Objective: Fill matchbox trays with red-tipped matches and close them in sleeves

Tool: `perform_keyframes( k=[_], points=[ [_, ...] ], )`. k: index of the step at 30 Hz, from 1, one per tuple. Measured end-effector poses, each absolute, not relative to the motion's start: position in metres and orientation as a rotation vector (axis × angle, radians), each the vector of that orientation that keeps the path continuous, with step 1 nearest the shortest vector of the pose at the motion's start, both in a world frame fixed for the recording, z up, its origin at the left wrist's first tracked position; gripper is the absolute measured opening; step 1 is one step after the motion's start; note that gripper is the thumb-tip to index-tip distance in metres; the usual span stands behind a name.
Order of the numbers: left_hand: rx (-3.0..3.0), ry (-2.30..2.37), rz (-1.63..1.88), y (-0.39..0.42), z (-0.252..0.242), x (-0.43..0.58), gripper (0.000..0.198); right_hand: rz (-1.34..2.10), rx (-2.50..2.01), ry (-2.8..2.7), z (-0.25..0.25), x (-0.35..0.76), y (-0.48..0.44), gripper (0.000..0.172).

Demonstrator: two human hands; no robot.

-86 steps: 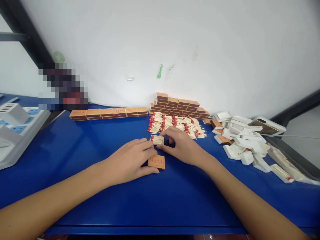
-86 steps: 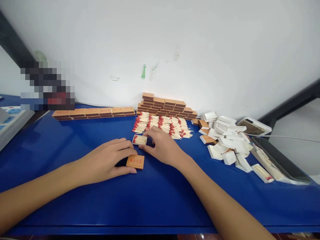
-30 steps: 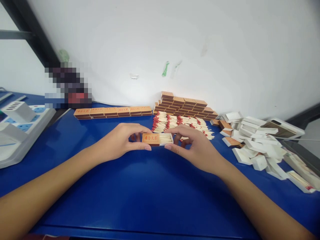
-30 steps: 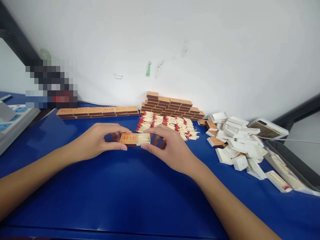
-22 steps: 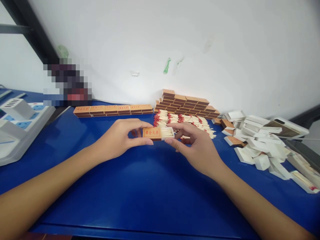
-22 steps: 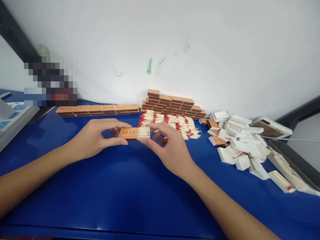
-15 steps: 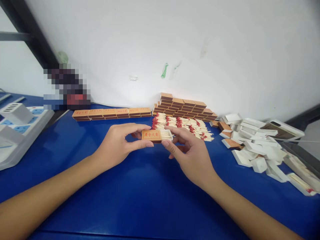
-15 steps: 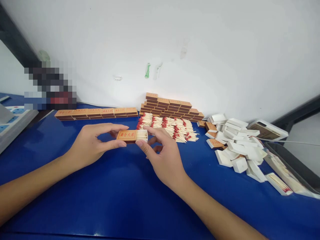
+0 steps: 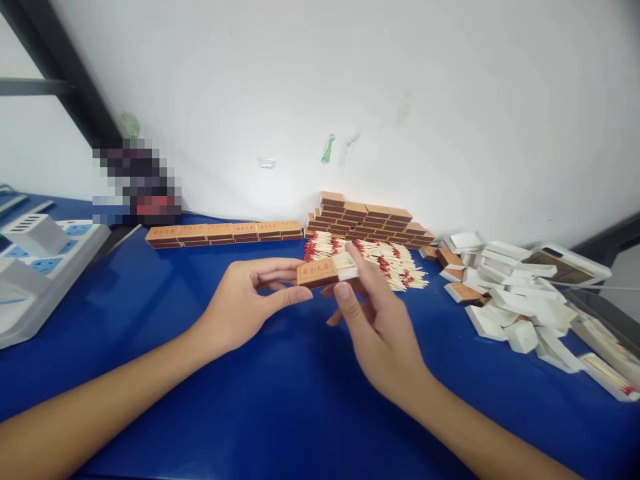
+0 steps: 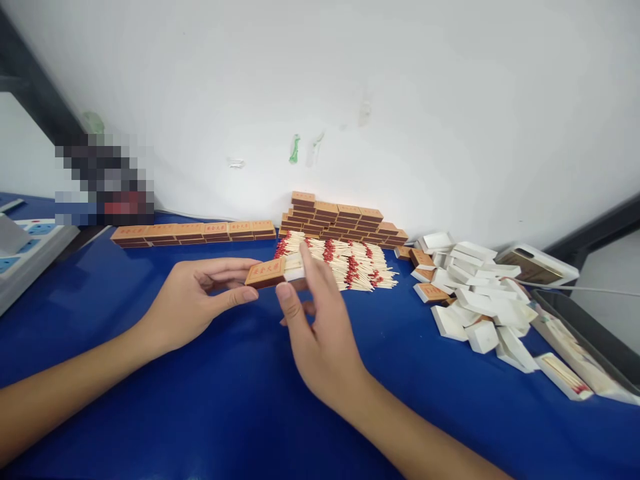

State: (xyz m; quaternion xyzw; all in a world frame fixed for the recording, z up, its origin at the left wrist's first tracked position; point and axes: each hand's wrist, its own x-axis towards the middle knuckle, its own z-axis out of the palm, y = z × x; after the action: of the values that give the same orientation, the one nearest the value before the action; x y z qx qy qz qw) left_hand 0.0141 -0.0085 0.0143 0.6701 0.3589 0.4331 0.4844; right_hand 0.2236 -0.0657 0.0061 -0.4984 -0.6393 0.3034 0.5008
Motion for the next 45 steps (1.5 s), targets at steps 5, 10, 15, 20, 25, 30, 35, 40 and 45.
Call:
perform_keyframes(
  k=[5,10,15,20,25,30,35,40,45],
  points=[
    [1.631,0.861,1.104,-0.013,0.014,0.016,0.048,0.931,-1.185,-1.694,0.002,0.22,-0.076,0.074],
    [1.629,0.859,1.123,-0.012,0.015,0.014,0.047,1.001,-1.207,-1.736,0.005,0.223,-0.077,0.08],
    [1.653,0.867,1.131,-0.013,0.016,0.014,0.042,0.988,-1.236,-1.768,0.005,0.222,-0.079,0.08],
    [1.659,0.867,1.148,-0.012,0.014,0.012,0.041,1.053,-1.189,-1.763,0.005,0.222,-0.079,0.084],
    [1.704,0.898,1.118,-0.01,0.013,0.013,0.044,1.113,-1.158,-1.775,0.005,0.225,-0.071,0.085],
    [1.894,1.028,1.125,0.011,0.014,0.008,0.048,0.871,-1.244,-1.862,-0.002,0.235,-0.054,0.087],
    [2.214,1.246,1.147,0.065,0.024,-0.007,0.045,0.544,-1.341,-1.853,-0.005,0.247,-0.038,0.071],
    [2.381,1.363,1.105,0.112,0.035,-0.008,0.042,0.495,-1.376,-1.886,-0.004,0.251,-0.036,0.052],
    [2.43,1.382,1.046,0.133,0.033,-0.005,0.051,0.487,-1.381,-1.943,-0.002,0.249,-0.037,0.038]
  ],
)
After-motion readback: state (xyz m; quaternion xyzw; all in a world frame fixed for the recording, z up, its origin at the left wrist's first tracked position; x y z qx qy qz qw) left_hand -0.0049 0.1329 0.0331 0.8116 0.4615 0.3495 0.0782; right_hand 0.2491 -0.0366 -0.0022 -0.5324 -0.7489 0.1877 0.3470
